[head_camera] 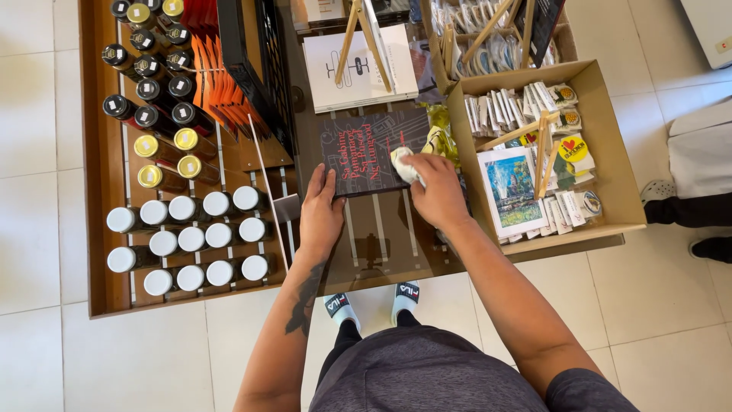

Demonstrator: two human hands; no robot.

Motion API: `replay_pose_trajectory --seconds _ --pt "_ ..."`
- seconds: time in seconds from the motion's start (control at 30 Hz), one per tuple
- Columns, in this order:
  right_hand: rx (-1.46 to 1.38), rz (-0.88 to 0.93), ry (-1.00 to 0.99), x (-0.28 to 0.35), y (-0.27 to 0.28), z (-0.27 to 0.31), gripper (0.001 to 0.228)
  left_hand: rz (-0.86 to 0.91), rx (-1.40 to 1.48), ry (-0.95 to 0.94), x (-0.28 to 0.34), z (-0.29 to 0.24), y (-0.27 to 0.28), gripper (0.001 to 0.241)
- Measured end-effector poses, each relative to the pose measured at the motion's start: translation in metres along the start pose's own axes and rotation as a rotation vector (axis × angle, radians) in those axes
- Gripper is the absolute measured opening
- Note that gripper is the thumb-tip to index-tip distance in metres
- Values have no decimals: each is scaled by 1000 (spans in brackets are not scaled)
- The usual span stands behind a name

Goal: Wiping down retail items including books, postcards, and small wooden easels using a cloth.

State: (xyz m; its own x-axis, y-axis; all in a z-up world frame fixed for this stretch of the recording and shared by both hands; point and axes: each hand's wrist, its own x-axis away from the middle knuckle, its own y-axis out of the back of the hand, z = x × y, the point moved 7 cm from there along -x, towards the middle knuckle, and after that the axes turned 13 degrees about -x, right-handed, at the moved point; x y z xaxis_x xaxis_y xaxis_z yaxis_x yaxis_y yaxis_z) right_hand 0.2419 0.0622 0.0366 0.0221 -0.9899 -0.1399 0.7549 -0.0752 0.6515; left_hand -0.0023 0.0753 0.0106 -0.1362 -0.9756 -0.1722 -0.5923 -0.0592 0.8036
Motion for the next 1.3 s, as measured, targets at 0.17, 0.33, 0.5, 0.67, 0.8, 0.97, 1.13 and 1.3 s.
replay_pose_trajectory --seconds 0.17,0.33,0.5,0.67,0.8,0.97,1.13,1.3 --pt "56 -163 48 -11 -13 29 56 21 9 35 0 -1 -1 59" --pt "-7 112 313 -13 -59 54 55 -6 12 -6 0 2 -5 60" --pt "110 -203 -103 -62 -27 9 55 23 7 39 -1 -1 0 60" --pt "109 56 142 -56 -73 57 57 -19 44 -22 -1 4 -3 60" --pt "-350 169 -33 -30 -69 86 52 34 71 39 -5 7 9 56" --pt "-294 50 -9 -4 -59 97 50 48 104 -25 -10 -2 27 52" --pt "-32 -176 -154 -4 -16 54 44 25 -266 -382 -14 -16 7 47" --pt "-1210 -165 -352 -4 -19 41 46 252 443 26 -34 -77 35 50"
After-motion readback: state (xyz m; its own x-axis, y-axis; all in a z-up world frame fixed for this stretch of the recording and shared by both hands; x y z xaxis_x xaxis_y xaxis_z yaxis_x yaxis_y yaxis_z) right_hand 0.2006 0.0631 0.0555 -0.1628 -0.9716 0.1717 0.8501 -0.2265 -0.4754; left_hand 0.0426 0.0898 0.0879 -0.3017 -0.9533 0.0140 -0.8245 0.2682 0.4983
